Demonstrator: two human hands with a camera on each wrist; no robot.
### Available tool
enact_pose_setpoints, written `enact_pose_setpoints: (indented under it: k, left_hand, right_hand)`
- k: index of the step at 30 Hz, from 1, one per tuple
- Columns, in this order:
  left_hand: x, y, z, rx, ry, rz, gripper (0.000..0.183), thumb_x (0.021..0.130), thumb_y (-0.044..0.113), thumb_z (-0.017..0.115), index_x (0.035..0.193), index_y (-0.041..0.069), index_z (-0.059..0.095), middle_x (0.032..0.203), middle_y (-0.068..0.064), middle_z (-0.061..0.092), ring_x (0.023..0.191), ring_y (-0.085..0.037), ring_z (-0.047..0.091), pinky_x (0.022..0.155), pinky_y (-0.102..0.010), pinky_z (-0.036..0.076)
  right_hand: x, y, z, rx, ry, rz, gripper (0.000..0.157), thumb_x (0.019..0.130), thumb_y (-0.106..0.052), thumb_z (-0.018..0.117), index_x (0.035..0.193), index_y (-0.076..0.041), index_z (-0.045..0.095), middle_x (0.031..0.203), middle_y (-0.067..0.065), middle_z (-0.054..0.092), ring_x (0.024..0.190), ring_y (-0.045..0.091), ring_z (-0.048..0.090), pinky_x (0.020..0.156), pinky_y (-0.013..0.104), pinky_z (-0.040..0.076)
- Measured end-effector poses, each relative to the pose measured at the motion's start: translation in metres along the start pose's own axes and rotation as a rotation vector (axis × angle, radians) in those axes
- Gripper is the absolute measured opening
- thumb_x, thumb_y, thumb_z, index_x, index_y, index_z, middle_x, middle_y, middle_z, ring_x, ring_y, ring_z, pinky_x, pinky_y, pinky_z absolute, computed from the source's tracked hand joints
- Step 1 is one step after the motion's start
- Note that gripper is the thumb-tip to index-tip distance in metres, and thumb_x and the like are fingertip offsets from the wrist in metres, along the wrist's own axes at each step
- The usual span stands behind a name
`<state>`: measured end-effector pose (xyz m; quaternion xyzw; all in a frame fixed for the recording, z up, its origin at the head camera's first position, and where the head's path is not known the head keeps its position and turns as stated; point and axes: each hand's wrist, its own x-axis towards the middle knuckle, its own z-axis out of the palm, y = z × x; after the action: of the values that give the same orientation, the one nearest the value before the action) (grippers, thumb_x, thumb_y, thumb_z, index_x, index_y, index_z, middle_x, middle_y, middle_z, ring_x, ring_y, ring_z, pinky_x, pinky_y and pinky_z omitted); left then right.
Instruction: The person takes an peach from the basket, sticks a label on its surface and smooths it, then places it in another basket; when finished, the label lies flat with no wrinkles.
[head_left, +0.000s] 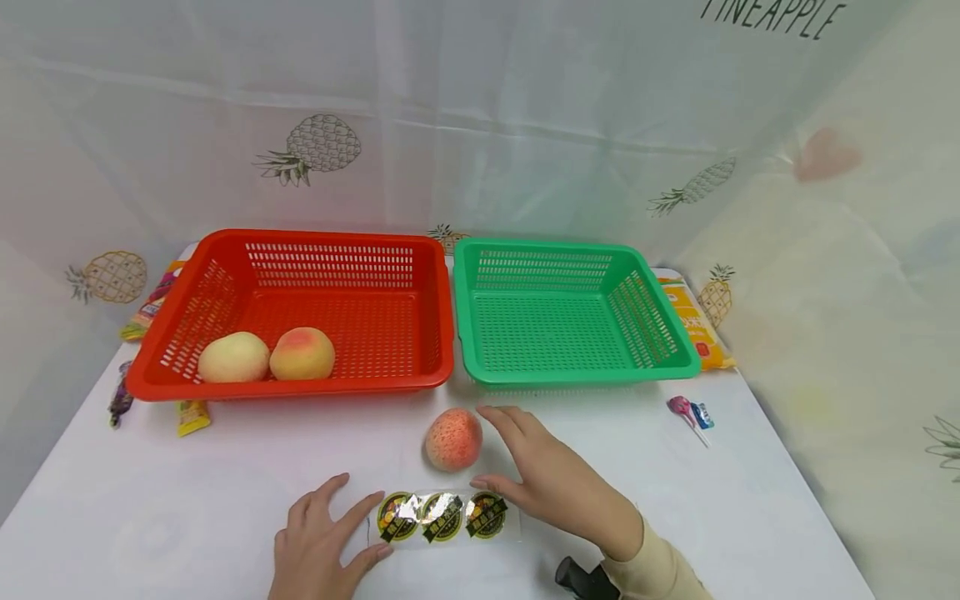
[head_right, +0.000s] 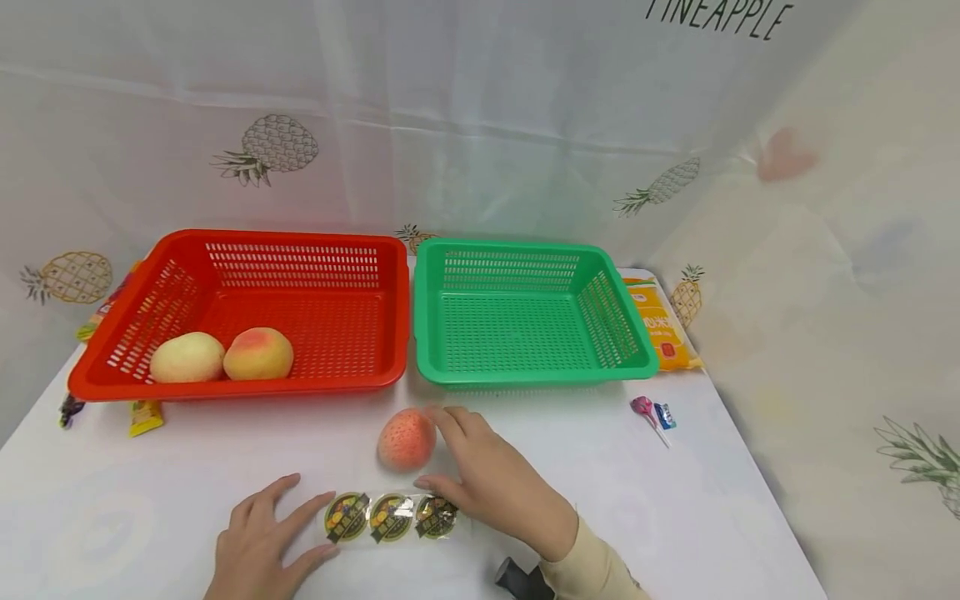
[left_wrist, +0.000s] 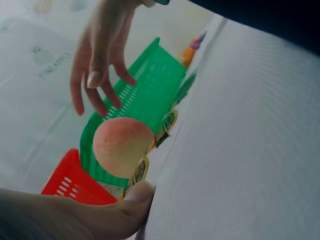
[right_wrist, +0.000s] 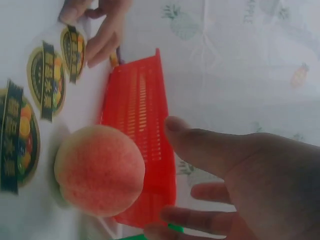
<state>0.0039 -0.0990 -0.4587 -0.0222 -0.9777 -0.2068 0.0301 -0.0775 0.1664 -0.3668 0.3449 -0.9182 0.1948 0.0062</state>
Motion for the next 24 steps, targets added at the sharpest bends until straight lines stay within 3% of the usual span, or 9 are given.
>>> enact_pose_setpoints:
  k: [5, 11, 15, 18, 24]
  left_hand:
    - [0.001, 0.006, 0.001, -0.077, 0.021, 0.029, 0.047, 0.061, 0.057, 0.069, 0.102, 0.035, 0.063, 0.123, -0.003, 0.043, 0.108, -0.029, 0.036, 0.074, -0.048, 0.039]
    - [0.005, 0.022, -0.001, -0.201, 0.049, 0.081, 0.04, 0.065, 0.054, 0.068, 0.098, 0.031, 0.065, 0.111, 0.004, 0.05, 0.102, -0.018, 0.042, 0.081, -0.041, 0.042]
    - [0.007, 0.031, -0.004, -0.276, 0.009, 0.08, 0.039, 0.068, 0.055, 0.065, 0.098, 0.031, 0.063, 0.102, 0.014, 0.05, 0.095, -0.006, 0.043, 0.078, -0.033, 0.045]
    - [0.009, 0.035, -0.006, -0.362, -0.056, 0.04, 0.039, 0.069, 0.056, 0.062, 0.1, 0.033, 0.059, 0.093, 0.021, 0.048, 0.085, 0.0, 0.045, 0.07, -0.024, 0.045]
    - [0.01, 0.039, -0.011, -0.454, -0.163, -0.021, 0.045, 0.071, 0.063, 0.054, 0.104, 0.032, 0.056, 0.082, 0.021, 0.048, 0.073, 0.001, 0.046, 0.058, -0.018, 0.04]
  right_hand:
    - [0.001, -0.013, 0.008, -0.081, 0.044, -0.148, 0.056, 0.084, -0.045, 0.053, 0.129, -0.014, 0.04, 0.123, -0.006, 0.043, 0.113, 0.006, 0.04, 0.093, 0.022, 0.038]
    - [0.002, -0.025, 0.025, -0.147, 0.005, -0.314, 0.047, 0.083, -0.042, 0.057, 0.122, -0.017, 0.046, 0.116, -0.007, 0.046, 0.104, 0.006, 0.043, 0.09, 0.021, 0.039]
    - [0.0, -0.029, 0.034, -0.206, 0.006, -0.334, 0.047, 0.081, -0.041, 0.061, 0.12, -0.019, 0.048, 0.111, -0.009, 0.047, 0.1, 0.007, 0.044, 0.087, 0.021, 0.04]
    - [-0.001, -0.032, 0.038, -0.232, 0.009, -0.329, 0.044, 0.08, -0.039, 0.062, 0.117, -0.019, 0.05, 0.109, -0.01, 0.047, 0.097, 0.006, 0.044, 0.083, 0.021, 0.041]
    - [-0.003, -0.032, 0.039, -0.223, 0.025, -0.318, 0.037, 0.082, -0.038, 0.06, 0.114, -0.021, 0.052, 0.108, -0.011, 0.049, 0.097, 0.005, 0.044, 0.083, 0.02, 0.041]
